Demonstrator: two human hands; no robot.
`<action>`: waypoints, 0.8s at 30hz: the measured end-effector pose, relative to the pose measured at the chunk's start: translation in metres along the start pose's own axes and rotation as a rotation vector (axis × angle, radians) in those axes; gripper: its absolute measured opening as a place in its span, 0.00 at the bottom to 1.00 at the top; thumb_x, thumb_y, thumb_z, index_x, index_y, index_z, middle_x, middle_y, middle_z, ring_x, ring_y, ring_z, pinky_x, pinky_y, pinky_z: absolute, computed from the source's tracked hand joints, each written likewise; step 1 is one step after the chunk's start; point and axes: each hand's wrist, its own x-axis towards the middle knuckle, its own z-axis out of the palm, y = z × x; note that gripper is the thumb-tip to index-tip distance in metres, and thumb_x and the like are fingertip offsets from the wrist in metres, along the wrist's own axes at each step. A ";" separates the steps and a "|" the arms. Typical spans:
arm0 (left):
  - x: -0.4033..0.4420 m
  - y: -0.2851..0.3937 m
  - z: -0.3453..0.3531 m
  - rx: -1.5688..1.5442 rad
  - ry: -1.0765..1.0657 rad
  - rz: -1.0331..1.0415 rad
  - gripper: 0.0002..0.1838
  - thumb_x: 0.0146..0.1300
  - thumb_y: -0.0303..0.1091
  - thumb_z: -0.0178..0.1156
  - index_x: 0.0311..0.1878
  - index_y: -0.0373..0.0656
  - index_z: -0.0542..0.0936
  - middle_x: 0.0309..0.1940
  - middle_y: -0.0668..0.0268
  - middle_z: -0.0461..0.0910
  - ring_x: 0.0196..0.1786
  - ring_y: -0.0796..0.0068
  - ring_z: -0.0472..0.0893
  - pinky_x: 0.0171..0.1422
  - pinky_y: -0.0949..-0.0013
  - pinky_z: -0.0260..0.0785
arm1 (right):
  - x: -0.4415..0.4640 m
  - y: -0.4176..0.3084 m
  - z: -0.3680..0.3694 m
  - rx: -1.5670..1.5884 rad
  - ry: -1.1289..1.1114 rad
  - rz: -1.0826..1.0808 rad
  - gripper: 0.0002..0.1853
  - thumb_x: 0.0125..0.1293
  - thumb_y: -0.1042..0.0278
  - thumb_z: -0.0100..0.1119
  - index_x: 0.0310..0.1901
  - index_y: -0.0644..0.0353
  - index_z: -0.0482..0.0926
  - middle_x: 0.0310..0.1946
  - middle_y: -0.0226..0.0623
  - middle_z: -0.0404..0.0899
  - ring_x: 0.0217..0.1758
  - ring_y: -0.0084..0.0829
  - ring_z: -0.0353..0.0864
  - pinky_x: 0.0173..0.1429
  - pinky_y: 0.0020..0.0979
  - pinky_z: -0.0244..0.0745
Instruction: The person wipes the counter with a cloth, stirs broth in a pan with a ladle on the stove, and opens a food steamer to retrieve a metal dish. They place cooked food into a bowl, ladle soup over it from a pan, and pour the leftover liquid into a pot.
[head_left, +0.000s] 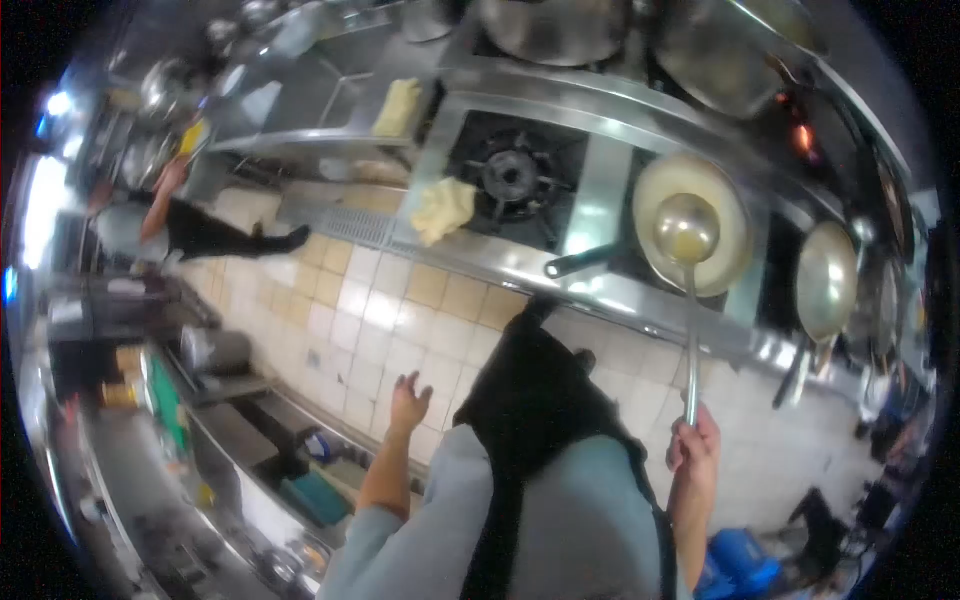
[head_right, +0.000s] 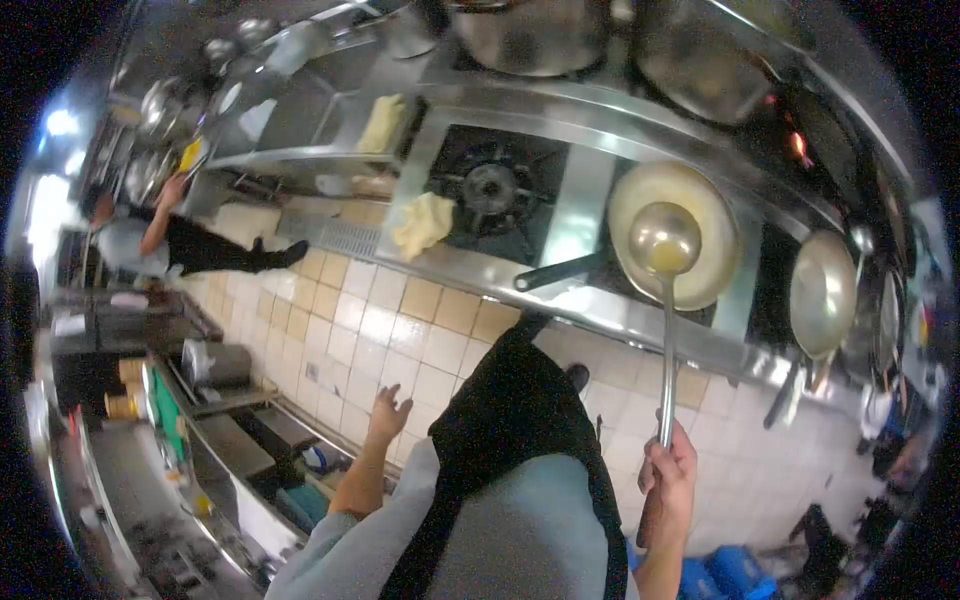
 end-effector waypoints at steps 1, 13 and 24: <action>-0.023 -0.006 0.003 -0.026 -0.006 -0.062 0.32 0.60 0.43 0.69 0.64 0.38 0.75 0.61 0.38 0.73 0.57 0.44 0.77 0.63 0.52 0.71 | 0.001 -0.005 0.002 -0.013 -0.031 -0.001 0.32 0.63 0.66 0.63 0.67 0.69 0.66 0.24 0.27 0.71 0.12 0.17 0.65 0.15 0.19 0.58; -0.028 -0.078 -0.006 -0.144 -0.206 -0.281 0.35 0.61 0.49 0.65 0.65 0.35 0.74 0.59 0.41 0.77 0.65 0.46 0.75 0.70 0.56 0.66 | 0.050 -0.019 0.172 -0.090 -0.259 -0.035 0.32 0.62 0.72 0.58 0.69 0.66 0.65 0.26 0.31 0.72 0.13 0.20 0.67 0.14 0.23 0.63; -0.003 -0.239 -0.041 -0.464 0.000 -0.533 0.33 0.62 0.46 0.66 0.64 0.32 0.75 0.60 0.42 0.78 0.63 0.49 0.78 0.66 0.58 0.70 | 0.175 -0.010 0.492 -0.296 -0.375 0.015 0.06 0.64 0.72 0.56 0.42 0.60 0.73 0.18 0.26 0.69 0.16 0.21 0.69 0.18 0.25 0.62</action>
